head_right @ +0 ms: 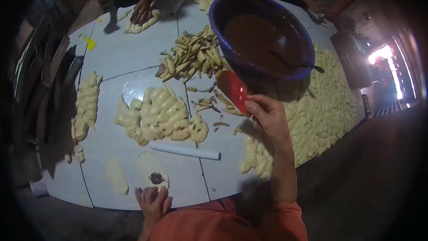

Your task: The person flattens dough portions using a rolling pin, spreads chocolate filling onto the flattened dough with a spatula, places banana slices inside, and rolls the dough up by hand.

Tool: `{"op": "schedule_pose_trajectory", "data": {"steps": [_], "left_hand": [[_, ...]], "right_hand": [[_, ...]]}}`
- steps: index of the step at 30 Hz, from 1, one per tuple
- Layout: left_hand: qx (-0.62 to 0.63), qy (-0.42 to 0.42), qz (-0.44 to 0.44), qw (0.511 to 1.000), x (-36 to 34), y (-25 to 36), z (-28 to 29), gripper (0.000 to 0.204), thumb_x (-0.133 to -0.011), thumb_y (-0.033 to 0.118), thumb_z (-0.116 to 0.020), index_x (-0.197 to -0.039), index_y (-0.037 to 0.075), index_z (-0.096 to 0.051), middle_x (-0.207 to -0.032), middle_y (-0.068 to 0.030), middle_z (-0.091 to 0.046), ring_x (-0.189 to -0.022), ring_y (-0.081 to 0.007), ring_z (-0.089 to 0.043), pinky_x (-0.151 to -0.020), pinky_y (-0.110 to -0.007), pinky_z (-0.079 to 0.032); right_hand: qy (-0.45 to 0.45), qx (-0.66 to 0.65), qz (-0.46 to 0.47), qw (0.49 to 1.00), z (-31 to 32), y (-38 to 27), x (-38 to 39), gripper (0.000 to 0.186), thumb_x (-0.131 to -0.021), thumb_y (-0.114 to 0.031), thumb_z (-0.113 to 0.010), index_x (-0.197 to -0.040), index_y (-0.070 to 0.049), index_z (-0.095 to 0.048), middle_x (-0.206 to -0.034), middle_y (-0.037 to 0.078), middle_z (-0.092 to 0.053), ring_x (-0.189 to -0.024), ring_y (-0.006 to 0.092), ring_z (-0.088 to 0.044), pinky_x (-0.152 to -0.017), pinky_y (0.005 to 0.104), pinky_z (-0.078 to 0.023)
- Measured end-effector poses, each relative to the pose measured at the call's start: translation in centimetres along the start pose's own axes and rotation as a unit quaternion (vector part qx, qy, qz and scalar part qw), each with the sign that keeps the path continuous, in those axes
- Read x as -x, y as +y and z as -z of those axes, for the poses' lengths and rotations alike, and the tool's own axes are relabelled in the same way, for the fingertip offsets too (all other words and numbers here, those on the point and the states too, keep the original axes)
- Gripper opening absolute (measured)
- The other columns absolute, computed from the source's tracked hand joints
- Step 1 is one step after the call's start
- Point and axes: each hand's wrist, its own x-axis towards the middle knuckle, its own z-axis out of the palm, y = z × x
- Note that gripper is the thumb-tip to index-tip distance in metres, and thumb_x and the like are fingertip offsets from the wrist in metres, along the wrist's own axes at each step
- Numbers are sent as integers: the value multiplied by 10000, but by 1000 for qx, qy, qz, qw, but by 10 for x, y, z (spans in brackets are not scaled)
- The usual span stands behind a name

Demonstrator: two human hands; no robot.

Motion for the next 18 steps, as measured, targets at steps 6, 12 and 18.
{"op": "schedule_pose_trajectory", "data": {"steps": [6, 12, 18], "left_hand": [[-80, 34, -10, 996, 16, 4, -19, 345, -861, 316, -734, -1184, 201, -770, -1203, -91, -560, -1196, -336, -520, -1188, -705, -222], [-109, 58, -34, 992, 29, -6, -37, 350, -875, 397, -719, -1191, 258, -777, -1197, -65, -564, -1235, -313, -505, -1206, -681, -237], [-122, 50, -14, 991, 28, -3, -38, 335, -907, 433, -656, -1161, 252, -779, -1198, -61, -573, -1241, -307, -506, -1207, -671, -240]], "right_hand": [[88, 322, 153, 930, 77, -31, -112, 294, -931, -291, -749, -1103, -59, -803, -851, 83, -775, -747, 170, -711, -696, 335, -539], [-30, 570, 239, 786, 93, 0, -190, 298, -865, -311, -785, -1070, -97, -818, -945, 140, -786, -928, 346, -749, -853, 462, -577], [-142, 374, 160, 902, 113, 10, -213, 326, -864, -285, -805, -1048, -15, -811, -885, 151, -785, -732, 241, -718, -725, 373, -554]]}}
